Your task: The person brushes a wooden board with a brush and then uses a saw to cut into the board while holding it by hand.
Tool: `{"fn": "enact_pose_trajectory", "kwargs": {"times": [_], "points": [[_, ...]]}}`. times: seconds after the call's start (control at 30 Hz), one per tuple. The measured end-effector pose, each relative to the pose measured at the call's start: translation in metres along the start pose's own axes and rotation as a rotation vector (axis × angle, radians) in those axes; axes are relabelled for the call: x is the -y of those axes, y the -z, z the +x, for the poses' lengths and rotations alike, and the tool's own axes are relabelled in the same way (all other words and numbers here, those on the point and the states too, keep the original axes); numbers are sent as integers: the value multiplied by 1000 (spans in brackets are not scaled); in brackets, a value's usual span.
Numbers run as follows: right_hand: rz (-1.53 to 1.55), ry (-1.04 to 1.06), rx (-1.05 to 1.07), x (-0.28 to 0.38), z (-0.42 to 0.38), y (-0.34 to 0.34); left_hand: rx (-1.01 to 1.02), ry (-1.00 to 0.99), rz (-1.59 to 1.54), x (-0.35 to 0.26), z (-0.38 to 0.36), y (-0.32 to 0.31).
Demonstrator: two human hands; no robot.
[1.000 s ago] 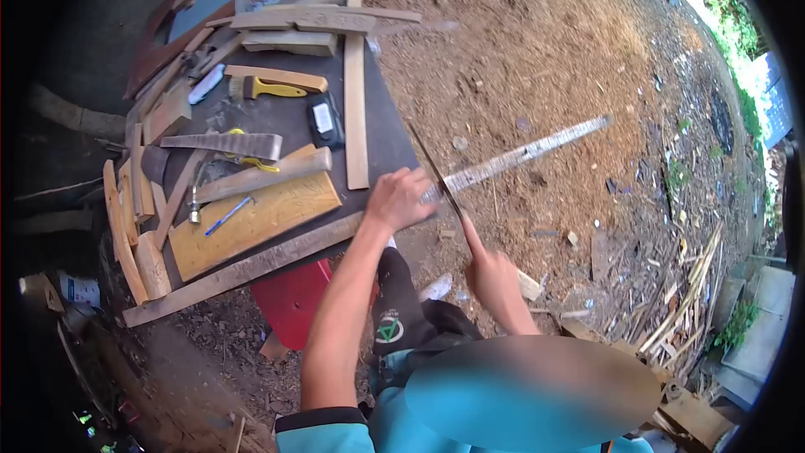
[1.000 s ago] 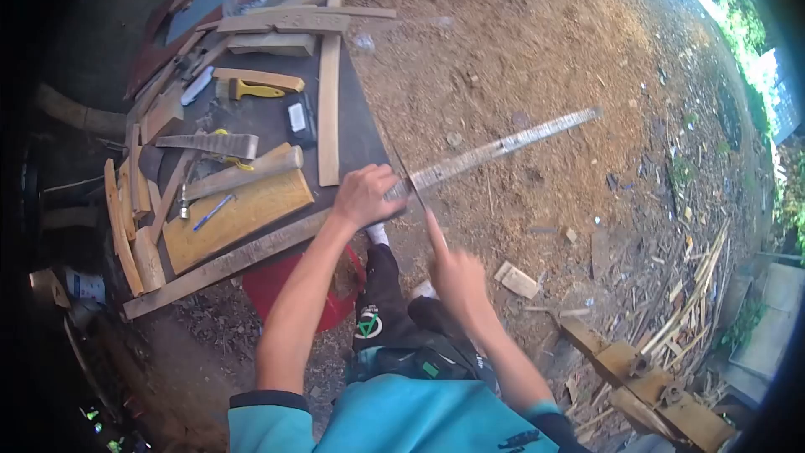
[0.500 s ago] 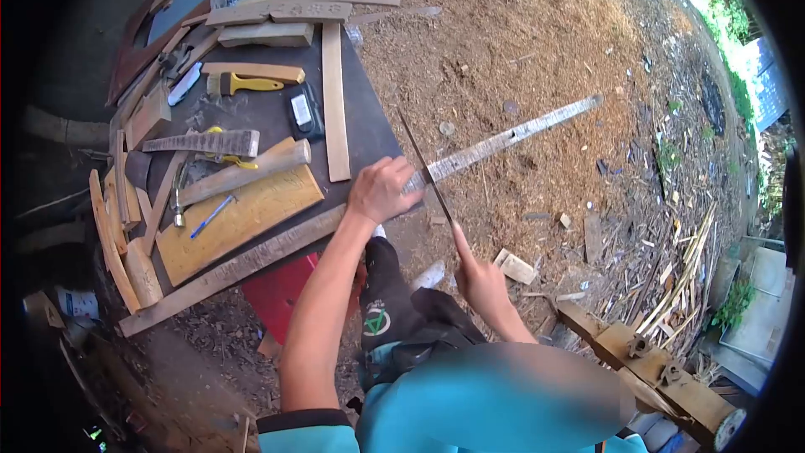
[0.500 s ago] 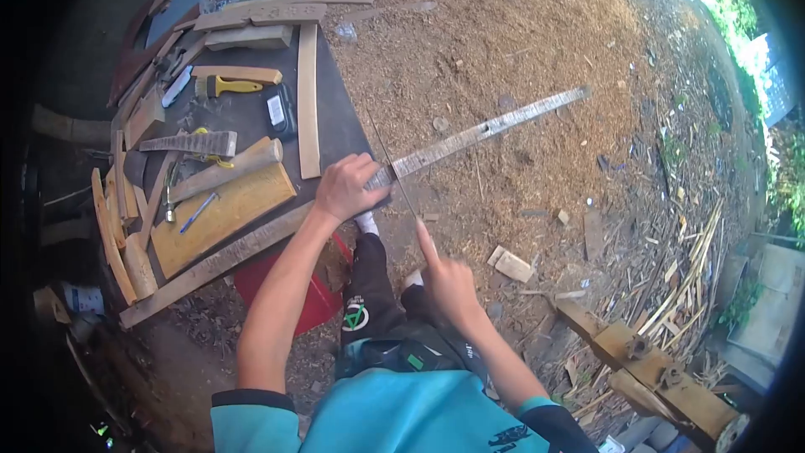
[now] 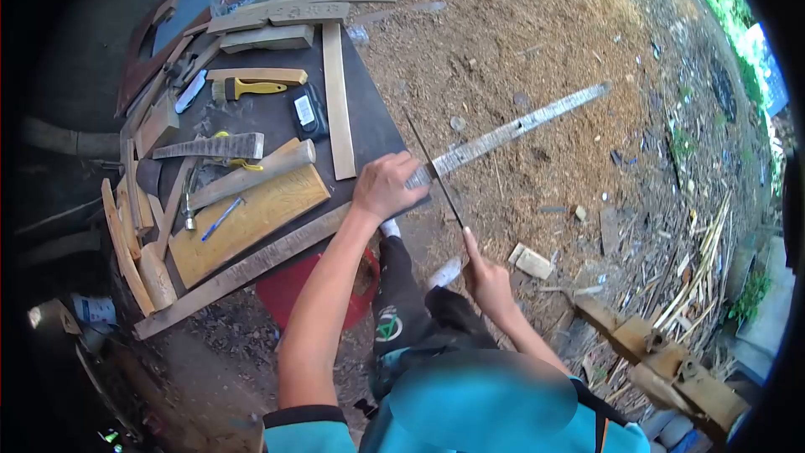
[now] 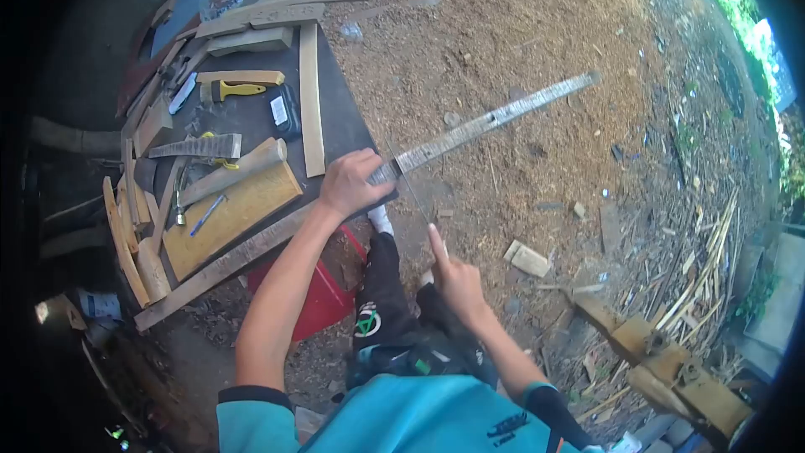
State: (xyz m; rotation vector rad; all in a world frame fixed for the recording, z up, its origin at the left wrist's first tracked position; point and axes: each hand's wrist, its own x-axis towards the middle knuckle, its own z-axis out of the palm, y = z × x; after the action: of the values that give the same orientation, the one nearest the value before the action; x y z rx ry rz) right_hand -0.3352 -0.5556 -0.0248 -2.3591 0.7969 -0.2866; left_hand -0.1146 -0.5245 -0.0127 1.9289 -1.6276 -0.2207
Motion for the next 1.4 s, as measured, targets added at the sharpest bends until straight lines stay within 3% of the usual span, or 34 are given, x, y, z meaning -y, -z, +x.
{"fn": "enact_pose_trajectory", "kwargs": {"times": [0.1, 0.13, 0.23, 0.27, 0.37, 0.47, 0.57, 0.73, 0.83, 0.87, 0.97, 1.1, 1.13, 1.17, 1.23, 1.4], "points": [[-131, 71, -87, 9, 52, -14, 79, 75, 28, -2, -1, 0], [-136, 54, -27, 10, 52, -9, 45, 75, -14, -2, 0, 0], [-135, -57, 118, 14, -5, 14, 44, 69, -4, -1, -1, 4], [16, -6, 2, 7, -30, 13, -4, 24, -41, 6, -2, -3], [-58, 91, -47, 11, 44, -7, 30, 32, -40, 3, -1, -2], [-89, -50, 118, 11, -14, 15, 25, 27, -25, 2, -2, -3], [-109, 52, 46, 16, 50, 3, 18, 20, -13, 3, 0, 4], [-158, -35, 53, 22, 5, 14, 39, 45, 8, -2, 1, 3], [5, -134, 97, 9, -52, 32, 32, 35, 16, -1, -3, 1], [-129, -119, 160, 20, -27, 34, 55, 57, 41, -3, -3, 1], [-93, 75, -57, 15, 39, 2, 104, 101, 55, -3, -4, -1], [99, -124, 57, 11, -59, 28, 87, 62, 89, 1, -3, 4], [58, -193, 161, 20, -41, 35, 78, 42, 78, 2, -4, -2], [-19, -86, 71, 23, -12, 22, 42, -10, 30, 1, -4, 0], [-67, 50, -53, 13, 56, -9, 155, 110, 66, -2, -1, -1], [105, -58, 67, -11, -46, 0, 23, 15, 13, 6, 0, 0]]}}
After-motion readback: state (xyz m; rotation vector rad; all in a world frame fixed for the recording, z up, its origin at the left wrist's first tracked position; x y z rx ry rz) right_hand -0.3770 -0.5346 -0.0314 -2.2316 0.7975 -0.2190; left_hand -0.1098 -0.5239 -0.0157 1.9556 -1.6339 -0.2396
